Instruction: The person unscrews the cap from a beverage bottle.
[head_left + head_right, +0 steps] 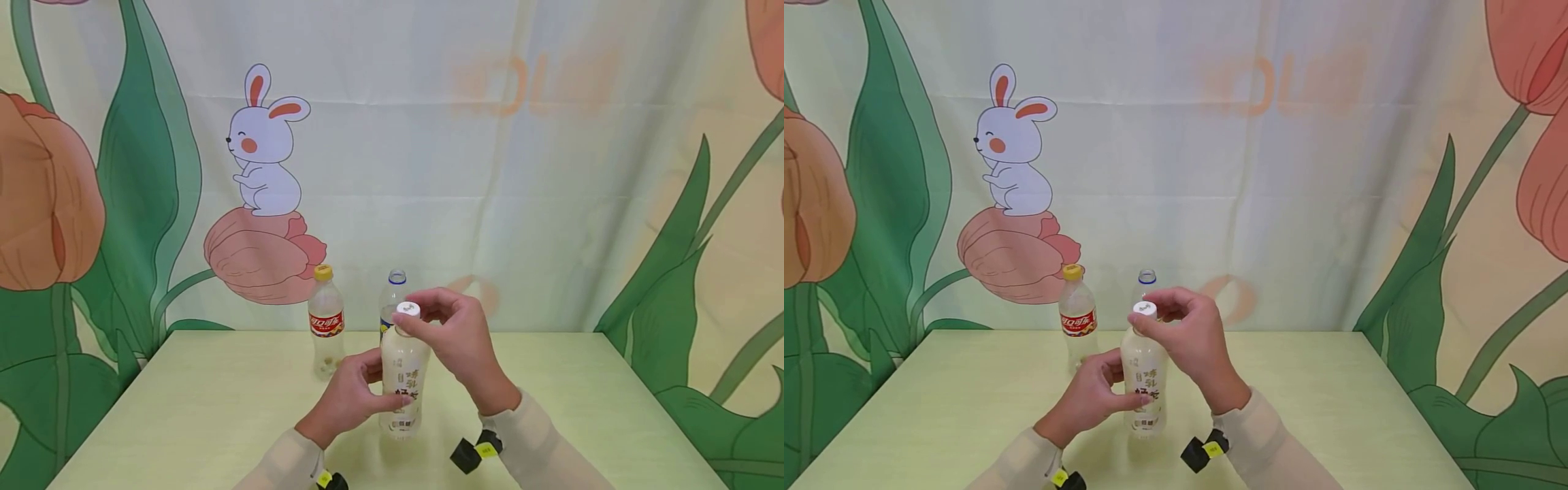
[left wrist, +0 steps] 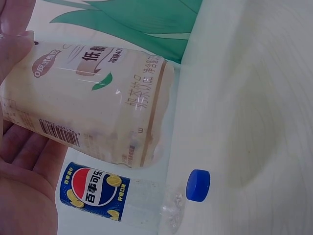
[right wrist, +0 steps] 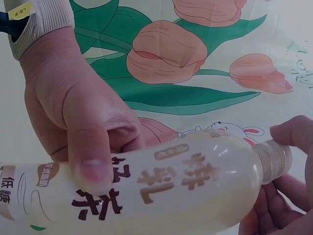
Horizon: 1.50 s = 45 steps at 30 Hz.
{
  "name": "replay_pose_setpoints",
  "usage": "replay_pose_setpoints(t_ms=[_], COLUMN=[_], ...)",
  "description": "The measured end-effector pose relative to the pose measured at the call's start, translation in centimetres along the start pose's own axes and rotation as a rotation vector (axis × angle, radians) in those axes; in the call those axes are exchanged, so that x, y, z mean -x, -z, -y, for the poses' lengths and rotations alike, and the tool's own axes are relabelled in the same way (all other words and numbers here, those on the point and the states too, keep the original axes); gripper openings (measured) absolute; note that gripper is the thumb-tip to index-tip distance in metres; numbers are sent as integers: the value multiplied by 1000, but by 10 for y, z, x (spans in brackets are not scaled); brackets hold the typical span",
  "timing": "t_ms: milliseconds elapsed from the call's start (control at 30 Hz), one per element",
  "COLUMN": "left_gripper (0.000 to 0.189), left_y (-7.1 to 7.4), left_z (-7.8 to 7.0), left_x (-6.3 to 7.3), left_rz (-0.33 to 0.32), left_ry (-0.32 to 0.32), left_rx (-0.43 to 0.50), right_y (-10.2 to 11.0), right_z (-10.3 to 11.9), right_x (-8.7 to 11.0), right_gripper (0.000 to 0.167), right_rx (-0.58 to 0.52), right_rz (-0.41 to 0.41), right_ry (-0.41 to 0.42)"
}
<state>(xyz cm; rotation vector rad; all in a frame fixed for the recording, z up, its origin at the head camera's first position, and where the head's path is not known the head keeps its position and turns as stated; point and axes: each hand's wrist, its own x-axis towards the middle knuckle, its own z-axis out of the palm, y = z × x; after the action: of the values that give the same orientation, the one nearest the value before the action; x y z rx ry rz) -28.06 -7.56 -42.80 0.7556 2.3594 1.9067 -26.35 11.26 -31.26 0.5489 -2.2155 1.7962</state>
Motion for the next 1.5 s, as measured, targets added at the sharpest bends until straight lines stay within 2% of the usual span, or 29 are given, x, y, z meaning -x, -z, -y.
replay_pose_setpoints(t_ms=[300,433,600,800,933,1133,1367,1500], left_gripper=[53,53,52,54,55,57,53,52], left_y=[0,0,0,0,-1,-2,-5,-9], left_z=[1,1,1,0,1,2,5,7], left_x=[0,0,0,-1,-1,-1,-2,-4], left_rz=[0,-2,-5,-1,3,5,0,-1], left_ry=[-6,-13,-12,-3,4,3,-19,-30], left_rx=[-5,-3,-10,-17,-17,-24,2,9], right_y=[1,1,1,2,5,8,11,14], right_z=[-5,-7,-6,0,4,6,3,-1], right_x=[2,1,-1,-3,-5,-6,-6,-7], right_gripper=[27,31,33,34,37,29,29,30], right_rx=[-78,-109,-69,28,60,79,40,59], right_rz=[122,147,118,24,16,41,74,57], right_ry=[42,59,56,-40,-78,-43,8,30])
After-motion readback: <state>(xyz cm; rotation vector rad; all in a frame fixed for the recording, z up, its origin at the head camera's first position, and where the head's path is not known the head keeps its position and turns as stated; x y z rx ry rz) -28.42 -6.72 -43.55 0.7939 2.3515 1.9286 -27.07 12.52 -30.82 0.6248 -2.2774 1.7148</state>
